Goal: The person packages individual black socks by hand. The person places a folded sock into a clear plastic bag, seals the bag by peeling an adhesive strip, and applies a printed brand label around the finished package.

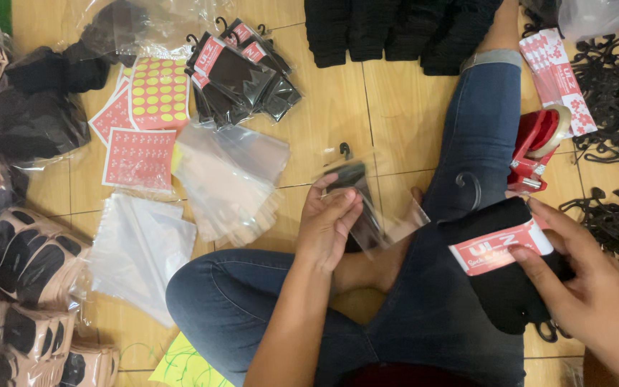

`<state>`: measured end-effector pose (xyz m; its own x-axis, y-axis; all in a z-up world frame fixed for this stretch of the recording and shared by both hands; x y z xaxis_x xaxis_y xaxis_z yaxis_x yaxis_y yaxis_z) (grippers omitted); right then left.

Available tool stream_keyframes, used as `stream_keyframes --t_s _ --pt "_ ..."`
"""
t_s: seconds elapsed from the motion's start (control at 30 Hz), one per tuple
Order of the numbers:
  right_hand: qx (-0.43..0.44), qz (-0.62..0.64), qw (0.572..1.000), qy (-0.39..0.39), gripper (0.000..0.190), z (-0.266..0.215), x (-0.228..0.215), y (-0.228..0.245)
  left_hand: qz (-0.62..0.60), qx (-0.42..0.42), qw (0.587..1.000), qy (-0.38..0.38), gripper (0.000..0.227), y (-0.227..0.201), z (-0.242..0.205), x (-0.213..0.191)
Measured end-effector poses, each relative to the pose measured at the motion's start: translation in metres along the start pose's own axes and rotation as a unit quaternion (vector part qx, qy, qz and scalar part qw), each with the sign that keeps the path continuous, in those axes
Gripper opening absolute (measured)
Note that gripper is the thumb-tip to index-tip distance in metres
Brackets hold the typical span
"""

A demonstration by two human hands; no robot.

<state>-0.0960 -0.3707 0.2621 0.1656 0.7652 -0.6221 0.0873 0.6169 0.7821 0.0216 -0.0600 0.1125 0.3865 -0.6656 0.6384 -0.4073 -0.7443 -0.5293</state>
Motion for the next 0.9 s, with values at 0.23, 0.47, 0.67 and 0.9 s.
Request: stream_keyframes --t_s 0.23,0.47,0.67,0.9 --pt "-0.214 -0.145 0.965 0.034 0.061 -0.024 0.003 0.057 -0.051 0.075 0.992 -0.09 0.042 0.02 0.016 0.007" --pt "-0.191 -0.24 0.952 -0.002 0.056 -0.021 0.029 0.057 -0.094 0.112 0.984 -0.1 0.035 0.035 0.003 0.023" --pt "0.058 -0.088 0.994 0.001 0.065 -0.018 0.04 0.027 -0.062 0.171 0.981 -0.065 0.034 0.042 -0.023 0.04" --pt "0.122 0.168 0.978 -0.021 0.074 -0.014 0.065 -0.003 0.131 0.092 0.98 0.118 0.038 0.053 -0.06 0.077"
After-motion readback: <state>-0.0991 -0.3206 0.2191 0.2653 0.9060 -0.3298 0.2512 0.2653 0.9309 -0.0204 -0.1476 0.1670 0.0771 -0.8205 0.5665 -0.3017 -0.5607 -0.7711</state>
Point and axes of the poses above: each hand's wrist, its own z-axis towards the middle knuckle, its own x-axis out of the palm, y = z × x, the point moved 6 cm from there along z, towards the middle knuckle, and after that the axes turned 2 degrees about -y, right-handed, at the moved point
